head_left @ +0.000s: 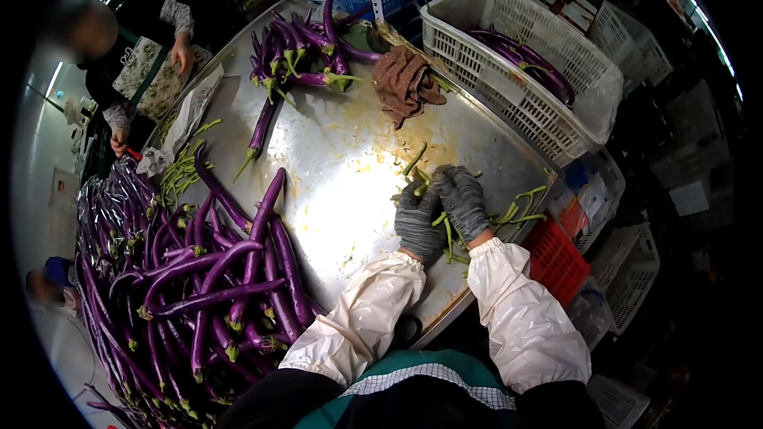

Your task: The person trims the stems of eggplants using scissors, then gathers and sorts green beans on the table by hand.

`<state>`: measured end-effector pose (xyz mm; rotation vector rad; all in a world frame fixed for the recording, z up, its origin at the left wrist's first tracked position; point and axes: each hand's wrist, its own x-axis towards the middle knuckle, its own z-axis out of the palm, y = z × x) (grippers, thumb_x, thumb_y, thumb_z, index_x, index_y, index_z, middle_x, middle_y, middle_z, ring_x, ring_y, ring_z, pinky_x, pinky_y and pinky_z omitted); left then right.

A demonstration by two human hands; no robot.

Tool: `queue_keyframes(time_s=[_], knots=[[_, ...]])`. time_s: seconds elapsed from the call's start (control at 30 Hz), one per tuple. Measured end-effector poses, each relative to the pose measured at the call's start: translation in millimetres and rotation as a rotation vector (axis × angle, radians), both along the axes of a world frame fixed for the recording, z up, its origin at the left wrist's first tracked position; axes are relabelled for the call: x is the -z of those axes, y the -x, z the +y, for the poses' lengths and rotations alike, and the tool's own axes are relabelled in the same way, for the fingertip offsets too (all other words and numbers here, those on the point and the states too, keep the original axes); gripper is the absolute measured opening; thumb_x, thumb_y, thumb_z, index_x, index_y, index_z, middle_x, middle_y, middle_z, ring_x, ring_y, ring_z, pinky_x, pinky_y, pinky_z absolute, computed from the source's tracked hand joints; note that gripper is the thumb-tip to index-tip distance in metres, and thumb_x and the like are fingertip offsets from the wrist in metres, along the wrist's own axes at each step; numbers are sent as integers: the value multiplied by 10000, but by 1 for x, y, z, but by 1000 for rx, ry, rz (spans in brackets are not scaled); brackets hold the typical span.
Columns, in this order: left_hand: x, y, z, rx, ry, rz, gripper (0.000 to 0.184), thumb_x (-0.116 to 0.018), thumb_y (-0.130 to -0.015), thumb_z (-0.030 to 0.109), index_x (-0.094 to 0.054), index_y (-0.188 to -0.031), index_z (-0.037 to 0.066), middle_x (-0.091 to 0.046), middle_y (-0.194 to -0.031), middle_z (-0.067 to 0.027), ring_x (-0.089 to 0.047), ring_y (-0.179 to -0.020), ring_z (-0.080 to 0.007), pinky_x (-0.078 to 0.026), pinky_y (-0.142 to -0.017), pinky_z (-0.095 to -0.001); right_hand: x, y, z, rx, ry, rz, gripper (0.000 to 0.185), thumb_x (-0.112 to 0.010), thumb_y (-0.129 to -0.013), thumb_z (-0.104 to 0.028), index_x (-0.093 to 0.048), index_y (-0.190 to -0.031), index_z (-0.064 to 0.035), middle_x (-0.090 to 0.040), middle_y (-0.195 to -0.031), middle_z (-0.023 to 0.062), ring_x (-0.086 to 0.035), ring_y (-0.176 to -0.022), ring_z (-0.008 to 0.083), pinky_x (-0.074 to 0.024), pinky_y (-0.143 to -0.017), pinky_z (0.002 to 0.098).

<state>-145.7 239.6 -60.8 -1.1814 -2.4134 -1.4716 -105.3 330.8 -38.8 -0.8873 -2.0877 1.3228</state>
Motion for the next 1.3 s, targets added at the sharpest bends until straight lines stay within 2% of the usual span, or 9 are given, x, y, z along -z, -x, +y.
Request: queue_keyframes(time_s=[0.3, 0.53, 0.67, 0.83, 0.93, 1.03, 1.13, 1.27, 1.3], knots=[[-36, 32, -4, -16, -186, -24, 429, -648, -681, 70, -528, -1093, 77, -470, -1063, -117, -563, -824, -237, -456, -694, -277, -24, 46, -8, 13, -25, 231, 302, -547, -784, -322, -584, -858, -32, -570, -782, 147, -560, -752, 285, -433, -683, 354], [-20, 87, -7, 89, 86, 273, 492, -576, -680, 3, -473, -1157, 65, -484, -1066, -106, -520, -872, -223, -436, -743, -299, -8, 104, -2, -155, -582, 365, 164, -558, -741, -205, -595, -828, -71, -554, -807, 80, -533, -775, 244, -424, -662, 348], [-26, 103, 17, 45, 159, 338, 484, -531, -720, -2, -431, -1192, 43, -461, -1129, -106, -483, -959, -214, -401, -815, -296, -94, 39, -3, 126, 59, 636, 304, -595, -662, -362, -585, -622, -60, -519, -606, 149, -527, -573, 318, -433, -583, 396], [-68, 93, 35, 17, 147, 501, 475, -475, -771, -8, -378, -1235, 15, -431, -1208, -106, -437, -1069, -204, -357, -904, -292, -124, -13, 20, 226, 4, 638, 285, -594, -655, -344, -582, -632, -60, -525, -621, 151, -529, -593, 323, -432, -585, 399], [-89, 45, 74, 246, 44, 461, 469, -441, -802, -12, -347, -1261, -1, -414, -1256, -106, -409, -1135, -197, -330, -958, -289, -128, -57, 53, 362, -112, 595, 274, -593, -651, -334, -580, -637, -61, -529, -630, 152, -531, -605, 326, -432, -586, 401], [-90, -30, 119, 671, -462, -658, 602, -547, -723, -52, -358, -1280, 76, -319, -1322, -101, -377, -1165, -213, -348, -959, -338, -121, -114, 84, 581, -276, 604, 260, -595, -639, -316, -572, -656, -58, -532, -657, 156, -534, -642, 322, -432, -593, 404], [-92, -134, 158, 784, -395, 55, 590, -586, -701, -42, -422, -1242, 127, -378, -1227, -100, -412, -1120, -234, -385, -917, -307, -127, -213, 102, 613, -232, 608, 333, -642, -657, -373, -549, -655, -53, -526, -652, 112, -535, -643, 269, -431, -585, 372], [-86, -268, 189, 1048, -277, -556, 642, -657, -606, 10, -460, -1204, 138, -396, -1197, -147, -460, -1073, -274, -431, -843, -297, -96, -329, 117, 926, -422, 578, 316, -637, -684, -366, -551, -656, -63, -535, -627, 106, -545, -584, 240, -440, -555, 345], [-90, -302, 185, 1095, -250, -333, 622, -661, -612, 39, -461, -1194, 132, -421, -1161, -147, -480, -1037, -274, -438, -828, -299, -99, -363, 106, 954, -334, 624, 305, -629, -705, -356, -557, -701, -60, -547, -657, 104, -557, -616, 237, -445, -563, 342]])
